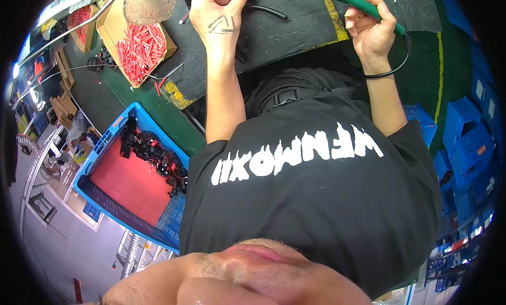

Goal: Soldering wires onto electronic components and assembling them into plastic housings.

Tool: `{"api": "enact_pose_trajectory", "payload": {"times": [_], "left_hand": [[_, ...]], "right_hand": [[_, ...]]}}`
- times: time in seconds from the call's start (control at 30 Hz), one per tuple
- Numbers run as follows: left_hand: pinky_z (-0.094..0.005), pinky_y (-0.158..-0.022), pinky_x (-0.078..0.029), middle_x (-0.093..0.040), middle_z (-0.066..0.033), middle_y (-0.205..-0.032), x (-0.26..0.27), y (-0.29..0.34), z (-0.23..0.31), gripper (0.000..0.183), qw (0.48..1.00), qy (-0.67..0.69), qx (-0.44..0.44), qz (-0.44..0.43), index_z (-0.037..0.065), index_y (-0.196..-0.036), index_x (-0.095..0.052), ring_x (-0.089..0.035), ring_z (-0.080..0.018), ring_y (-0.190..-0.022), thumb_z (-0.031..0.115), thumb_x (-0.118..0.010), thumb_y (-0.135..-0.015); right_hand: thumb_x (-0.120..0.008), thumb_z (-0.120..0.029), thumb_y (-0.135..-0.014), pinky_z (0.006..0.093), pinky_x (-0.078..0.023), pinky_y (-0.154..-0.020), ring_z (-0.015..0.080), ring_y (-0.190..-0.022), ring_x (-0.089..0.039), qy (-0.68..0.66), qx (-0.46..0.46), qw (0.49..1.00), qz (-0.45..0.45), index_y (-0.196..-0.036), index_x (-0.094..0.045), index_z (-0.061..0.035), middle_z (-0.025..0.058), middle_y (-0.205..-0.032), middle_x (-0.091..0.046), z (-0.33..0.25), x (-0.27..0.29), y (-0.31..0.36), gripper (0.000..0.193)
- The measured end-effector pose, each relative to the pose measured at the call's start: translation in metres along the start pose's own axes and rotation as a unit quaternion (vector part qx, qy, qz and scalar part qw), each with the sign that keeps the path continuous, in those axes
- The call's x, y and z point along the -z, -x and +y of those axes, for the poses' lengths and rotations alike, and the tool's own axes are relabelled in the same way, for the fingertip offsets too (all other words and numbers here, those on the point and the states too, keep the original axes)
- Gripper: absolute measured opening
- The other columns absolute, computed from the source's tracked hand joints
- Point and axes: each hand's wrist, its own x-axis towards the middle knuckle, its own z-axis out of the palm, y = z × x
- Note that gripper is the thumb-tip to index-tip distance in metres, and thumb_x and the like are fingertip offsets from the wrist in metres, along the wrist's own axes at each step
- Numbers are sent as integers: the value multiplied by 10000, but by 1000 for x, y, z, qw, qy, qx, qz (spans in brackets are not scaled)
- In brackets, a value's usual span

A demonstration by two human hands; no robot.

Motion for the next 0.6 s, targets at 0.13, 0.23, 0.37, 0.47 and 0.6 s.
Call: {"api": "enact_pose_trajectory", "payload": {"times": [0.13, 0.23, 0.37, 0.47, 0.6], "left_hand": [[-289, -605, -509, -622, -99, -734, 2, 2, 5, 96, 999, 17, 15, 24, -7, -830, -691, -627, -169, -609, 40, -765, -791], [-293, -603, -507, -619, -105, -735, -10, 4, 3, 91, 999, 19, 11, 29, -8, -830, -690, -626, -178, -610, 38, -759, -792], [-331, -600, -496, -601, -124, -730, -6, 4, 7, 86, 996, -41, -53, 54, -6, -823, -681, -611, -225, -616, 43, -744, -792], [-363, -611, -487, -591, -133, -726, -6, 4, 11, 87, 998, -27, -36, 50, -3, -812, -672, -598, -262, -630, 47, -739, -789], [-371, -633, -486, -593, -131, -731, -9, 4, 4, 87, 993, -50, -87, 70, 3, -810, -669, -596, -269, -653, 46, -741, -788]], "right_hand": [[-339, -339, -1023, 281, -437, -509, 210, -642, -571, -8, -1, 1000, -12, -1192, -647, 42, 143, -797, -661, 1, -5, -2, 518], [-339, -340, -1024, 280, -432, -507, 208, -641, -570, 2, 3, 1000, 5, -1193, -645, 42, 142, -799, -663, 2, 4, 0, 518], [-336, -340, -1027, 280, -426, -503, 206, -641, -571, -9, 0, 1000, -5, -1197, -643, 40, 143, -801, -663, 2, 0, -2, 517], [-335, -340, -1027, 279, -421, -501, 208, -639, -570, -12, 0, 1000, -7, -1203, -639, 41, 144, -801, -661, 1, 1, -1, 518], [-337, -342, -1026, 279, -419, -499, 209, -639, -569, -7, 1, 1000, 1, -1203, -638, 38, 141, -795, -655, 1, 2, -1, 516]]}}
